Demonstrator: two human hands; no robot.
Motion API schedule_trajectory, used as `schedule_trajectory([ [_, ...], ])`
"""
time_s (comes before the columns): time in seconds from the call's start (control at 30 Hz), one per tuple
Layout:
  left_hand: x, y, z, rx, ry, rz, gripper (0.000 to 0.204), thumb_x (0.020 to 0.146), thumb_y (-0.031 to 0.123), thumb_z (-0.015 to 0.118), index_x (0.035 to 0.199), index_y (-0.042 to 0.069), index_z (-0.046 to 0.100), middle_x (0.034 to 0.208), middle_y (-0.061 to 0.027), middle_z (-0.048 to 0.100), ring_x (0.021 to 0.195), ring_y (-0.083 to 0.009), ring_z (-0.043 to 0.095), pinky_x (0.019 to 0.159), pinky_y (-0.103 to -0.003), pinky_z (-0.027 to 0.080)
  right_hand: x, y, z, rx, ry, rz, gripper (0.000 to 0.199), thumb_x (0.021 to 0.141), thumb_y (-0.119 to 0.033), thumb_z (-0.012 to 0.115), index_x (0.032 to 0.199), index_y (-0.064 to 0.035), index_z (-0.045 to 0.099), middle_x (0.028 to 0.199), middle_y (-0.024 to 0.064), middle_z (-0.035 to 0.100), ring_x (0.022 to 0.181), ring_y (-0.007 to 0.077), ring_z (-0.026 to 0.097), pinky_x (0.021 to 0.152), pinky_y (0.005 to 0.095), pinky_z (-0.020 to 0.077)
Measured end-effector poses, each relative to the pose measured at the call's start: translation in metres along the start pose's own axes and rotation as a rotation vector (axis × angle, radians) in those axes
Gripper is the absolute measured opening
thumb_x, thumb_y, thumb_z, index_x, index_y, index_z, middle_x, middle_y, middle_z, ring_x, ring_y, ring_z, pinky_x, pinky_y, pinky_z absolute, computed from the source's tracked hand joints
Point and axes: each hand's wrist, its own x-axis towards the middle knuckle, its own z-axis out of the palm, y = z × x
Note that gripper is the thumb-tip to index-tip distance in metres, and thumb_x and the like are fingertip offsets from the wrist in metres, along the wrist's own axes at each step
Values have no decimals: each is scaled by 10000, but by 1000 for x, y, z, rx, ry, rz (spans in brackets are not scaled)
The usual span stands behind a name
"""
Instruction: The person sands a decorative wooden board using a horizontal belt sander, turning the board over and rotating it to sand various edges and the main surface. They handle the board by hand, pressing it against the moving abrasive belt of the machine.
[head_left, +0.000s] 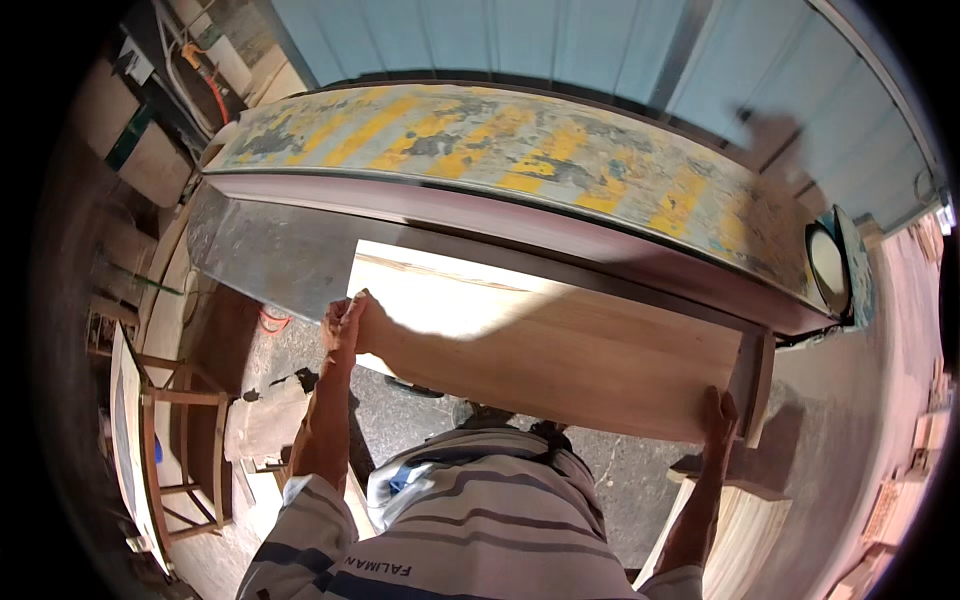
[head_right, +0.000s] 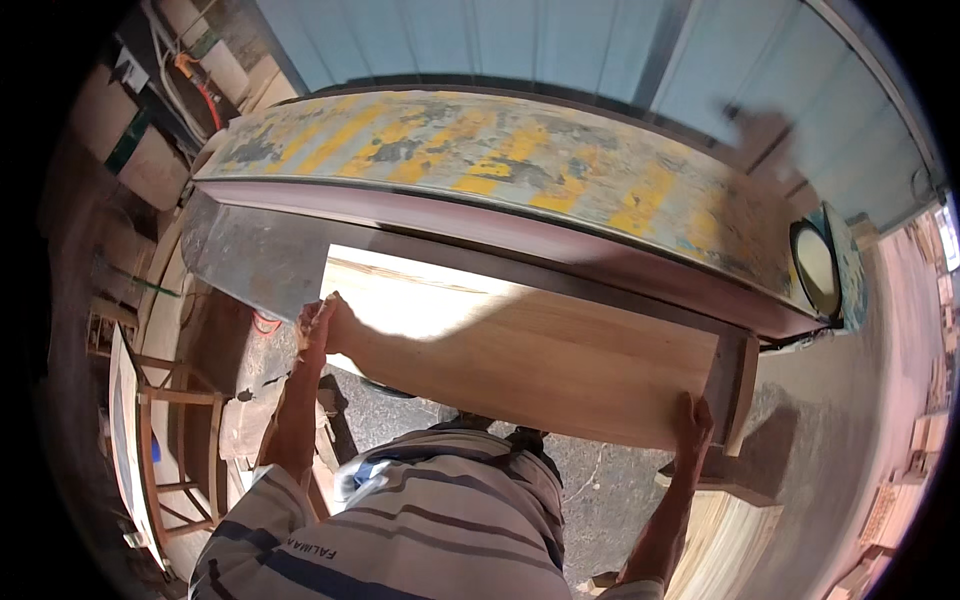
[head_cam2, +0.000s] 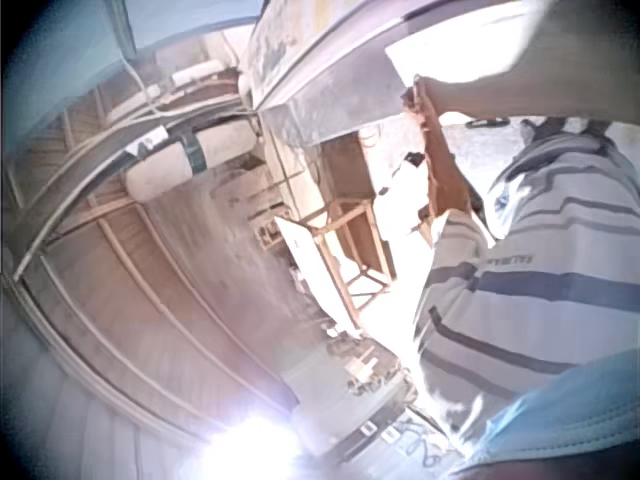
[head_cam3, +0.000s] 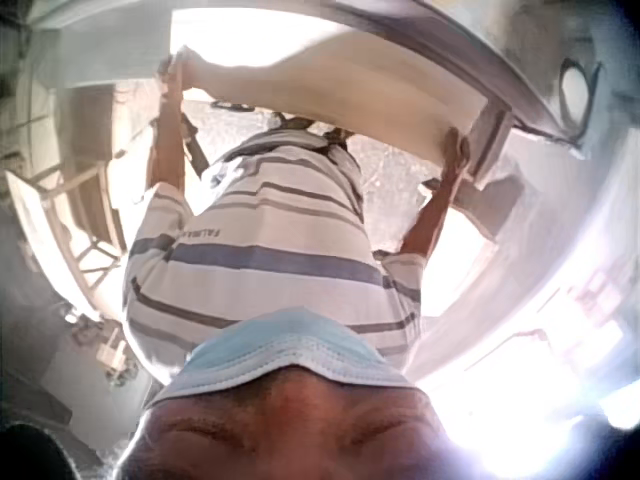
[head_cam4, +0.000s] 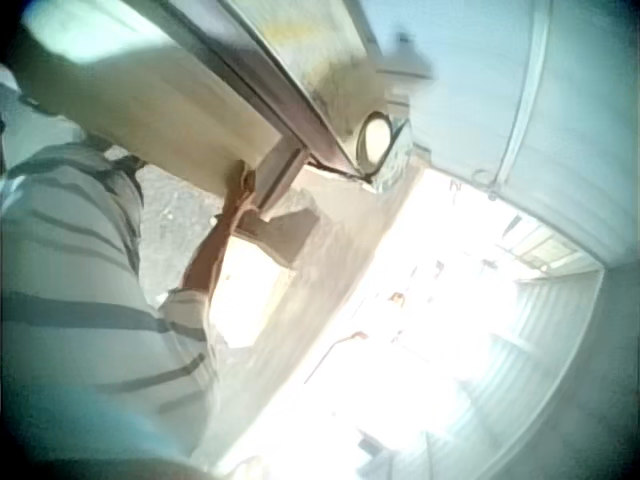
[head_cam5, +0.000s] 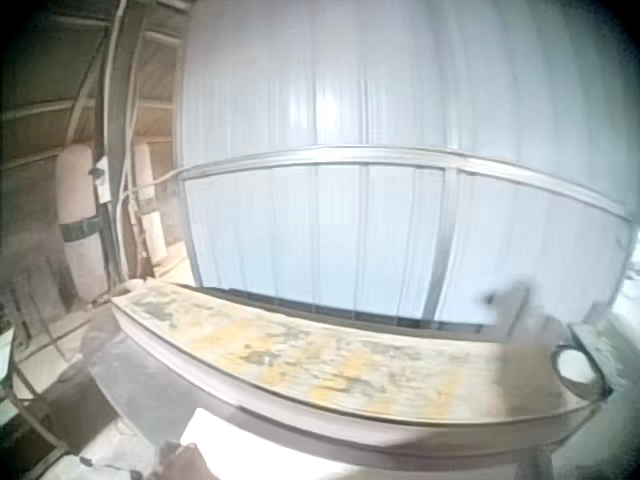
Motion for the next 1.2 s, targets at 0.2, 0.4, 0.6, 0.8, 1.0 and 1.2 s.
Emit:
schedule_trajectory([
  [0.2,24,-25,16,390,-96,29,599,701,524,654,1045,37,597,981,-193,592,923,-342,557,810,-413,443,16,16,5,-226,50,-120,371,854,-332,565,779,25,495,676,160,468,674,266,436,628,409,376],
  [0.4,38,-33,20,665,-162,17,644,691,572,627,1115,88,591,1096,-233,530,1040,-364,499,891,-439,399,23,19,6,-375,83,-135,352,855,-342,570,984,-15,591,883,203,552,870,324,522,772,407,411],
  [0.6,49,-136,-65,528,-137,275,539,762,436,635,1159,81,552,799,-169,616,728,-295,605,655,-396,495,2,35,15,38,272,-149,487,896,-365,536,1187,25,542,1124,177,577,1017,253,553,869,329,433],
  [0.8,-39,2,-12,154,-316,-306,600,768,330,679,1243,109,388,582,-17,490,426,-92,457,350,-246,361,1,33,31,181,455,-36,483,898,-373,538,1164,29,564,1066,141,618,965,210,565,838,309,445],
  [1.0,-28,26,8,106,-375,-305,636,756,347,693,1244,83,381,576,-23,493,416,-85,437,355,-230,325,27,25,32,317,422,-56,449,893,-386,547,1069,22,609,929,72,638,847,162,550,769,289,443],
  [1.2,-20,35,33,52,-295,-282,630,737,275,713,1231,87,371,705,-82,553,487,-126,493,390,-254,395,38,20,32,460,444,100,370,899,-359,535,979,-14,642,873,26,618,801,120,529,716,271,433],
])
